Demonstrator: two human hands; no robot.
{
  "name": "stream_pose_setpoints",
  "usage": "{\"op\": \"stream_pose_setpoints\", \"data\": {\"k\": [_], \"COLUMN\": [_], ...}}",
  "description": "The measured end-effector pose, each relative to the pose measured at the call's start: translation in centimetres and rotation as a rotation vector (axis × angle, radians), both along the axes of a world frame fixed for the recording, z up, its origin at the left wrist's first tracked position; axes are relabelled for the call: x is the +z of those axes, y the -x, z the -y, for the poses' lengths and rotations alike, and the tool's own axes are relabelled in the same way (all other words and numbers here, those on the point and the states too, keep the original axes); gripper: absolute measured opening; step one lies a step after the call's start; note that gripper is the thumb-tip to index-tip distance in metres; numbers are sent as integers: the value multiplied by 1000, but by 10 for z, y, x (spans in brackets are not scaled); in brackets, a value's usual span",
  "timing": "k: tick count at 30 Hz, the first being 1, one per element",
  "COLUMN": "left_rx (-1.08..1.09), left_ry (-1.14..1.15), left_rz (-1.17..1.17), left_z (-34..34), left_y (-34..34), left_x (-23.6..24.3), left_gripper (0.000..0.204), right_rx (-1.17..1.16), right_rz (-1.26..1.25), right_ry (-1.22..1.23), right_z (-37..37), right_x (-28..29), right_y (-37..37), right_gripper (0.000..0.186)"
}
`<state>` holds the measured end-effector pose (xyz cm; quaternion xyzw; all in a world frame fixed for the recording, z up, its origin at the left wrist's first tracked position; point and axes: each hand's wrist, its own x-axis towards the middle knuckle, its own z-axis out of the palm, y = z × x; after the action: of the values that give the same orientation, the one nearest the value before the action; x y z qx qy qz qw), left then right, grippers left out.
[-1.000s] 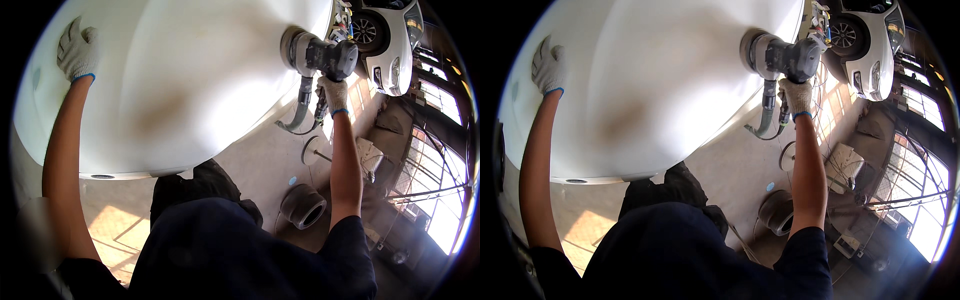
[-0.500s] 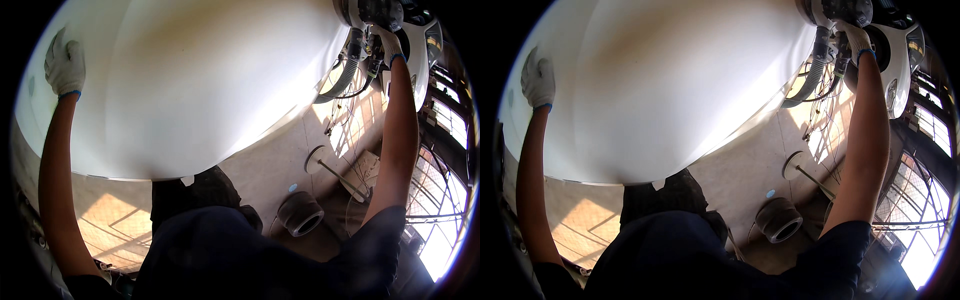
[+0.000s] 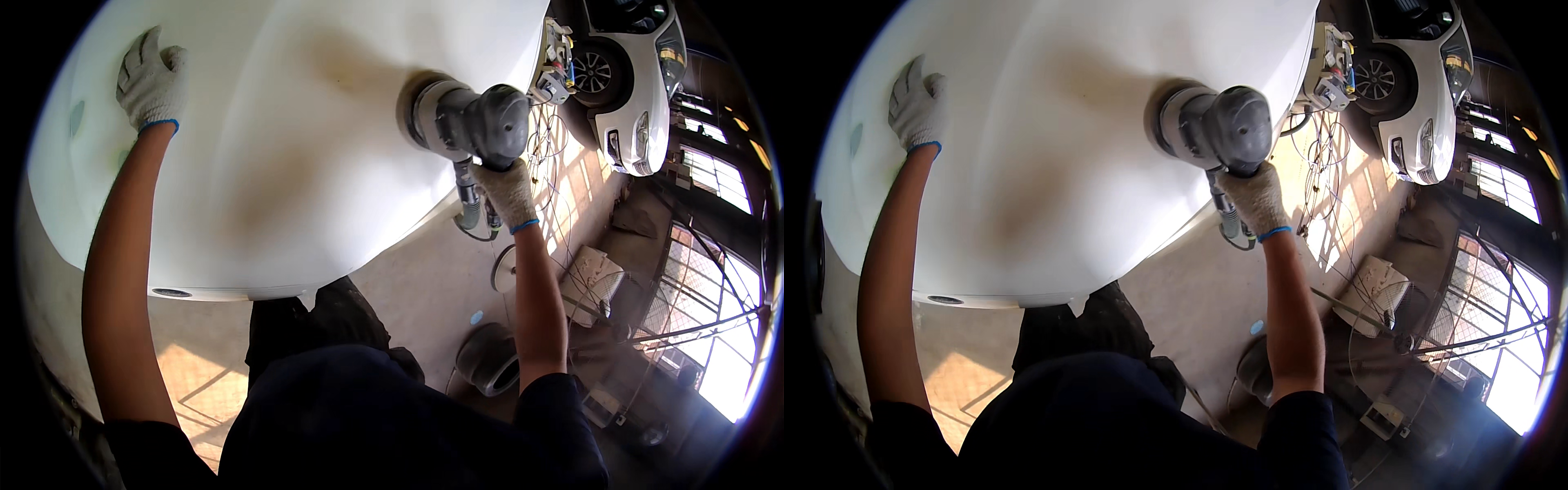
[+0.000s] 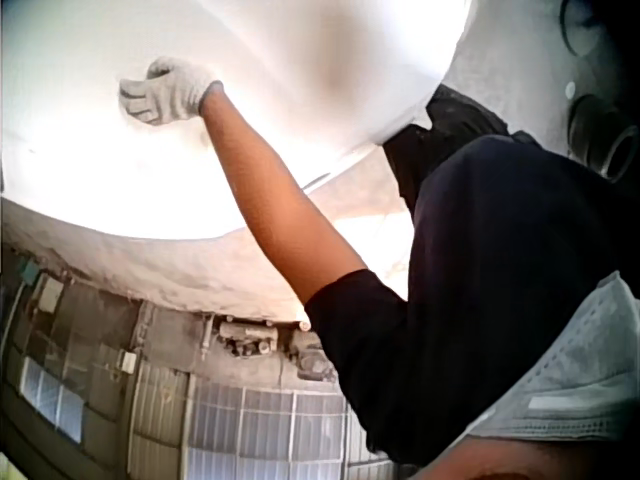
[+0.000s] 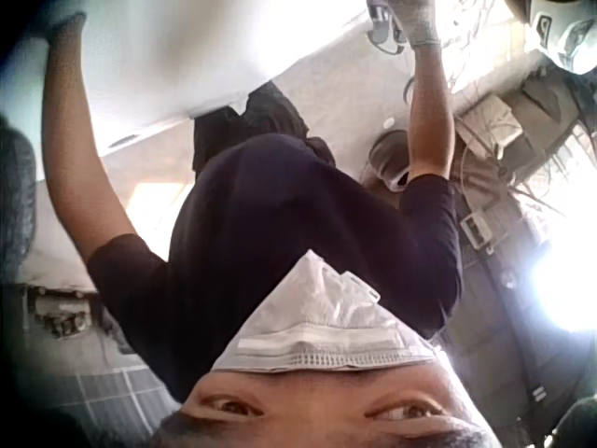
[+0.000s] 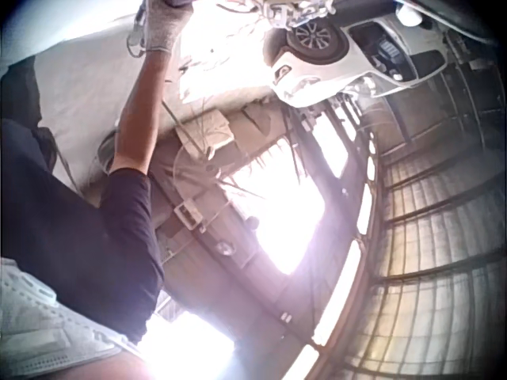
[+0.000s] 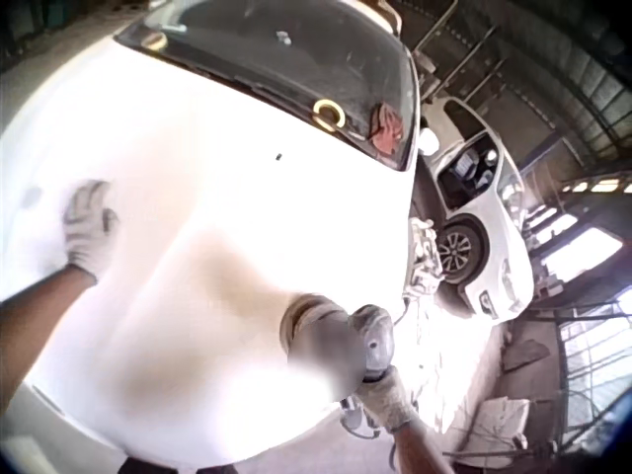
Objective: The person uses a handheld orbital sander to sand the hood of a white car. They move the sander across the surface in overlapping passes, occasionally pausing to wipe the hood with a cloth.
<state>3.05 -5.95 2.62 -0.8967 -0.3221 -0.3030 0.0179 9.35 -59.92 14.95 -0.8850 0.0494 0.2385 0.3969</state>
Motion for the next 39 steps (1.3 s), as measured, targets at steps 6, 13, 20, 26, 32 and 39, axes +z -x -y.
{"op": "stream_pose_setpoints", "data": {"k": [6, 13, 20, 26, 32, 39], "left_rx": [-13, -24, -55, -93, -83, 389], "left_ry": [17, 24, 39, 50, 91, 155], "left_rz": [-2, 0, 30, 12, -17, -109], "left_z": [11, 12, 23, 15, 28, 93], "left_y": [-9, -3, -2, 1, -13, -64], "left_x": [8, 18, 24, 28, 35, 38], "left_gripper": [55, 52, 51, 48, 50, 51], "right_rx": [112, 56, 54, 98, 161, 92], "right_rz": [161, 33, 118, 165, 291, 128], "right_ry": [49, 137, -40, -16, -115, -150], "right_z": [-29, -43, -39, -37, -7, 4], "right_x": [-38, -38, -16, 22, 47, 71], "right_y": [147, 218, 157, 12, -191, -397], "right_gripper": [28, 55, 94, 74, 65, 45]}}
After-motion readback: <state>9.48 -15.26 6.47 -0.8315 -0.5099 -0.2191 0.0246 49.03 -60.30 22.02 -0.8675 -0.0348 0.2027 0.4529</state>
